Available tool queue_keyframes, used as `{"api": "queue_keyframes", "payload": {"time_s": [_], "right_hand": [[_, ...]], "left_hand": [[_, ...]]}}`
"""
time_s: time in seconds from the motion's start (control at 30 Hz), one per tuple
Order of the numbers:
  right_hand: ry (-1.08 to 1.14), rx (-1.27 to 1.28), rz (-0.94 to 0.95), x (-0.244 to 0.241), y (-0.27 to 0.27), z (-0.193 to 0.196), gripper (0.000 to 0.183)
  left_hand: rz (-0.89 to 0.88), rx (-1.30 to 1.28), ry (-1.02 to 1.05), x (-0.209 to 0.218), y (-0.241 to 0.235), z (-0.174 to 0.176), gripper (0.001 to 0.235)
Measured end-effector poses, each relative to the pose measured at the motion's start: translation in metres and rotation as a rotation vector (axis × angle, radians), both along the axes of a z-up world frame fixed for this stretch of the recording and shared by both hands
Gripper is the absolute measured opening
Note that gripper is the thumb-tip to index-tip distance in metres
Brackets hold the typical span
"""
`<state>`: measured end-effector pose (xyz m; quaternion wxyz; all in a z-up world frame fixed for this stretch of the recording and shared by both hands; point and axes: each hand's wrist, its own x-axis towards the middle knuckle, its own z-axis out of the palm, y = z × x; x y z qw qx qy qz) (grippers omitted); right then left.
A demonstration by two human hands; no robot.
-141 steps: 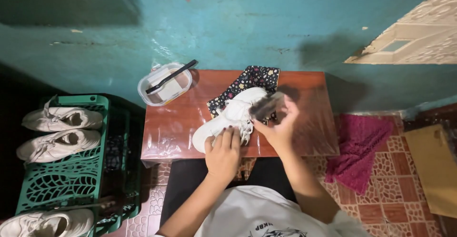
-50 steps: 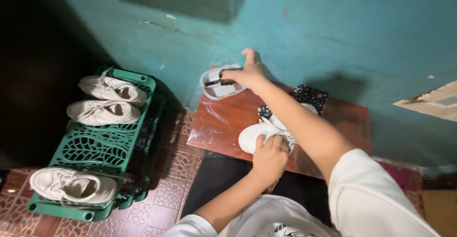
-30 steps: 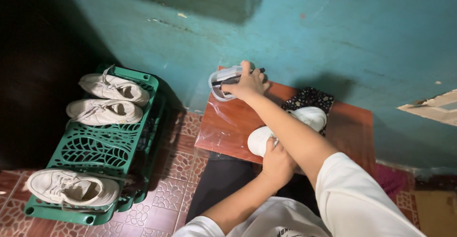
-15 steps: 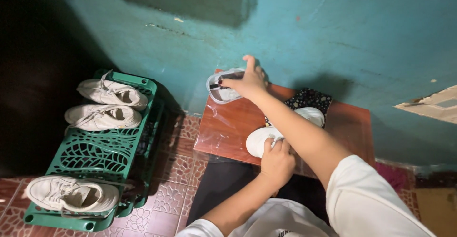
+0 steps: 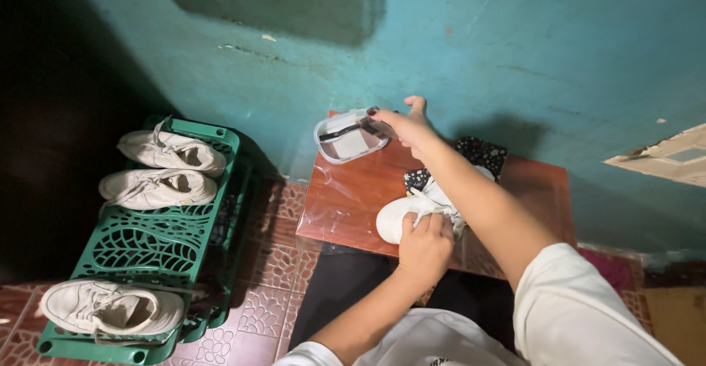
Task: The person scrubs a white sneaker with a brush, repeatedly dipping the brush into a container of cleaning solution. The person rotates the shoe to clean different areas, including the upper, sides, and sole, while holding it on a patterned cloth on a wooden table.
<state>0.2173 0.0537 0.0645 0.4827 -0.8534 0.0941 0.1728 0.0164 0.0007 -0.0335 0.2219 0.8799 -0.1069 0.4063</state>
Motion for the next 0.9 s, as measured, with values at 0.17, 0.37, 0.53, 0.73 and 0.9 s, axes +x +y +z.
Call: {"api": "queue_keyframes", "payload": {"time_s": [0.17, 0.37, 0.53, 0.73, 0.9], "right_hand": [[0.000, 0.070, -0.015, 0.001, 0.000, -0.002, 0.094], [-0.018, 0.109, -0.008, 0.005, -0.004, -0.011, 0.096], [-0.025, 0.153, -0.024, -0.003, -0.003, -0.004, 0.094], [-0.071, 0.268, -0.035, -0.010, -0.018, 0.008, 0.092], [-0.302, 0.467, 0.004, -0.047, -0.100, 0.007, 0.070]], "left_hand": [[0.005, 0.000, 0.001, -0.001, 0.003, 0.005, 0.014], [-0.010, 0.003, 0.020, 0.000, 0.003, 0.005, 0.014], [-0.029, 0.005, 0.020, -0.001, 0.004, 0.005, 0.017], [-0.027, 0.030, 0.031, -0.005, 0.010, 0.015, 0.015], [-0.024, 0.069, 0.039, -0.005, 0.013, 0.017, 0.016]]}}
